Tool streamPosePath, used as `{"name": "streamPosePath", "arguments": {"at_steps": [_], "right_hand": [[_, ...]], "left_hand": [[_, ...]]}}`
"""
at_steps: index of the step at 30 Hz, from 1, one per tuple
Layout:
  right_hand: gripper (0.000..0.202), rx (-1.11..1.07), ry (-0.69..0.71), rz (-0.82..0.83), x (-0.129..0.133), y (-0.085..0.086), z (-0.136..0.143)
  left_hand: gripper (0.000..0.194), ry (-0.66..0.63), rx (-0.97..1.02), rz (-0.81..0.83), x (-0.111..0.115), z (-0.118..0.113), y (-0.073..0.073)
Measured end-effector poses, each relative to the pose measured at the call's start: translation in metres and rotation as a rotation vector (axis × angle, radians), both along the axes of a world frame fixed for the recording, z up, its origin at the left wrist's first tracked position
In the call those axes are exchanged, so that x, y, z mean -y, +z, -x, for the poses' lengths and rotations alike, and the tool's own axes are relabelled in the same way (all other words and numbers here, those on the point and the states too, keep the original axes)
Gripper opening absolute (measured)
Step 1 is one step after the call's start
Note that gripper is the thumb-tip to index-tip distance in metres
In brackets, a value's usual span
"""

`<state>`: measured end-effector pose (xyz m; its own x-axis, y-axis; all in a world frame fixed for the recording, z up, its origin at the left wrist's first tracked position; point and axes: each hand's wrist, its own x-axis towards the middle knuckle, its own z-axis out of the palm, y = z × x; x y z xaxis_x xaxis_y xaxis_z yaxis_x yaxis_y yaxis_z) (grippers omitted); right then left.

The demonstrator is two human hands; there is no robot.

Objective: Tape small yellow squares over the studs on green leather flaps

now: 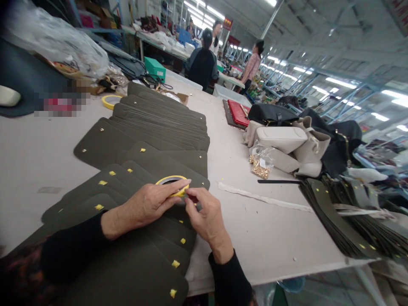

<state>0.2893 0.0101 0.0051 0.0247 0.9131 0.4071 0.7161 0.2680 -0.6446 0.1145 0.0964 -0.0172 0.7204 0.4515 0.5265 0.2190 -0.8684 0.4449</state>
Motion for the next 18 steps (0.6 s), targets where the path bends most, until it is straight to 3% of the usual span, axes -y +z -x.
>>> {"name": "streamPosePath", "arguments": {"at_steps": [5,13,16,18], "right_hand": [[0.016,0.174,0.018,-0.144,-0.002,-0.009,0.006],[0.018,0.273,-0.114,-0.233,0.002,-0.009,0.011],[0.015,0.108,-0.195,-0.142,0.002,-0.008,0.014],[0.011,-0.161,-0.267,-0.008,-0.001,-0.01,0.012]], "left_hand": [[0.043,0.034,-0.069,-0.049,0.003,-0.002,-0.001],[0.016,0.063,-0.149,0.004,0.007,-0.005,0.01],[0.019,0.105,-0.206,-0.083,0.008,-0.009,0.019],[0.02,0.11,-0.209,-0.175,0.009,-0.013,0.027]]}}
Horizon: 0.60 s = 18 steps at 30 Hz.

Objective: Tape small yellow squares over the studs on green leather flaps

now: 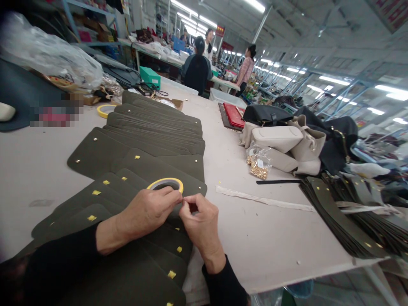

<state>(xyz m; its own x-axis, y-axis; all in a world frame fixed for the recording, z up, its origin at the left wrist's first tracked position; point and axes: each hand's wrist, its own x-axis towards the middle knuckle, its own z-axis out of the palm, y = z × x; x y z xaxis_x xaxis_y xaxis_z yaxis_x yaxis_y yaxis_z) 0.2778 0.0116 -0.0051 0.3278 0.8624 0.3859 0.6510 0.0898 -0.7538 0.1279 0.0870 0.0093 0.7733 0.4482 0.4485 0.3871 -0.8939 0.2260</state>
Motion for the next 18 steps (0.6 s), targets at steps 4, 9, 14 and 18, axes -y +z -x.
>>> {"name": "streamPosePath", "arguments": {"at_steps": [4,9,14,18], "right_hand": [[0.016,-0.574,-0.117,0.165,-0.014,-0.011,-0.025],[0.03,-0.661,-0.114,0.3,-0.026,-0.024,-0.064],[0.033,-0.466,-0.074,0.342,-0.036,-0.027,-0.069],[0.026,-0.256,-0.074,0.401,-0.044,-0.028,-0.066]], "left_hand": [[0.021,-0.056,0.039,-0.12,0.003,-0.011,0.01],[0.014,0.026,-0.136,-0.133,-0.011,-0.027,-0.008],[0.01,-0.005,-0.298,-0.058,-0.021,-0.031,-0.03],[0.009,-0.013,-0.318,-0.038,-0.02,-0.03,-0.03]]}}
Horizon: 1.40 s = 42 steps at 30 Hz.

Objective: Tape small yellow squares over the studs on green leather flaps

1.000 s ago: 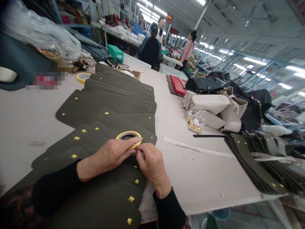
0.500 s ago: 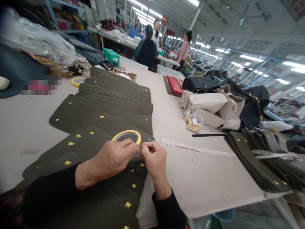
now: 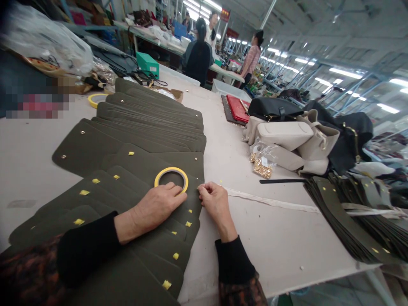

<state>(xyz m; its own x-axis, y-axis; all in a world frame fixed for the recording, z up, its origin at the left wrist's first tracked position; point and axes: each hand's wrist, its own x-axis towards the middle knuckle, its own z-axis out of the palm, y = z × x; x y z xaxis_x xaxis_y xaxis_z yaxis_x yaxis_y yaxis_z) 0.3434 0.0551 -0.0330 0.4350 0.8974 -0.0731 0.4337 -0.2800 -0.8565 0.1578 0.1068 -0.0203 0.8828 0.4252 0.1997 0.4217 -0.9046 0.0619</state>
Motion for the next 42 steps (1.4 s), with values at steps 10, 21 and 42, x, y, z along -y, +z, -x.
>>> {"name": "streamPosePath", "arguments": {"at_steps": [10,21,42], "right_hand": [[0.014,0.545,0.111,0.138,-0.015,0.008,0.002],[0.018,0.844,0.375,-0.113,0.007,0.009,-0.004],[0.016,0.327,0.335,-0.12,0.022,0.031,0.013]], "left_hand": [[0.009,-0.003,0.035,0.019,-0.001,0.003,-0.001],[0.011,0.029,0.056,0.007,0.0,0.004,-0.003],[0.036,-0.14,0.261,0.077,-0.012,0.021,0.01]]}}
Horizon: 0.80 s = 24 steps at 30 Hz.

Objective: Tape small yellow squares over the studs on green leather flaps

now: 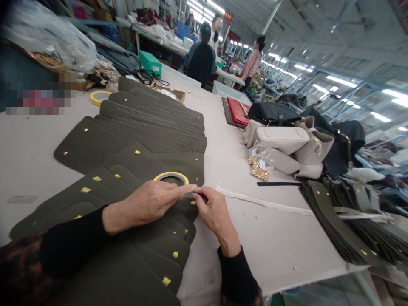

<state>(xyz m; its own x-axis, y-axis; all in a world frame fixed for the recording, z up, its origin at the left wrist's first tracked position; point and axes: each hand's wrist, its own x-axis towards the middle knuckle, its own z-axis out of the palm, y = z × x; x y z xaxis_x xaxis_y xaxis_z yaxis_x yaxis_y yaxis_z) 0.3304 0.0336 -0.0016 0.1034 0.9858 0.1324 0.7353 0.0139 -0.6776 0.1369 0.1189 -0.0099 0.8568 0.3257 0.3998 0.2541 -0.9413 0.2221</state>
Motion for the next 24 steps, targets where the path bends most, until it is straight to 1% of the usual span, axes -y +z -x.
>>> {"name": "streamPosePath", "arguments": {"at_steps": [2,3,6,12,18,21,23,24], "right_hand": [[0.018,-0.085,0.004,-0.168,0.003,0.001,0.007],[0.018,-0.096,0.027,-0.222,0.004,0.001,0.011],[0.017,-0.037,0.087,-0.307,0.004,0.0,0.019],[0.015,0.048,0.096,-0.404,0.001,-0.006,0.023],[0.015,0.223,0.016,-0.556,0.0,-0.007,0.028],[0.014,0.234,-0.036,-0.585,0.0,-0.007,0.034],[0.012,0.132,-0.119,-0.517,-0.002,-0.008,0.038],[0.011,0.033,-0.17,-0.449,-0.003,-0.009,0.039]], "left_hand": [[0.048,-0.003,0.042,0.017,0.0,-0.001,-0.004],[0.05,-0.002,0.063,0.024,0.0,-0.001,-0.006],[0.049,-0.003,0.128,0.045,0.001,-0.003,-0.009],[0.041,0.029,0.153,0.069,0.003,-0.004,-0.01],[0.019,0.094,0.084,0.137,0.008,-0.004,0.003],[0.016,0.15,0.054,0.099,0.007,-0.005,0.008],[0.019,0.185,0.049,0.016,0.007,-0.008,0.008],[0.021,0.196,0.056,-0.032,0.007,-0.009,0.009]]}}
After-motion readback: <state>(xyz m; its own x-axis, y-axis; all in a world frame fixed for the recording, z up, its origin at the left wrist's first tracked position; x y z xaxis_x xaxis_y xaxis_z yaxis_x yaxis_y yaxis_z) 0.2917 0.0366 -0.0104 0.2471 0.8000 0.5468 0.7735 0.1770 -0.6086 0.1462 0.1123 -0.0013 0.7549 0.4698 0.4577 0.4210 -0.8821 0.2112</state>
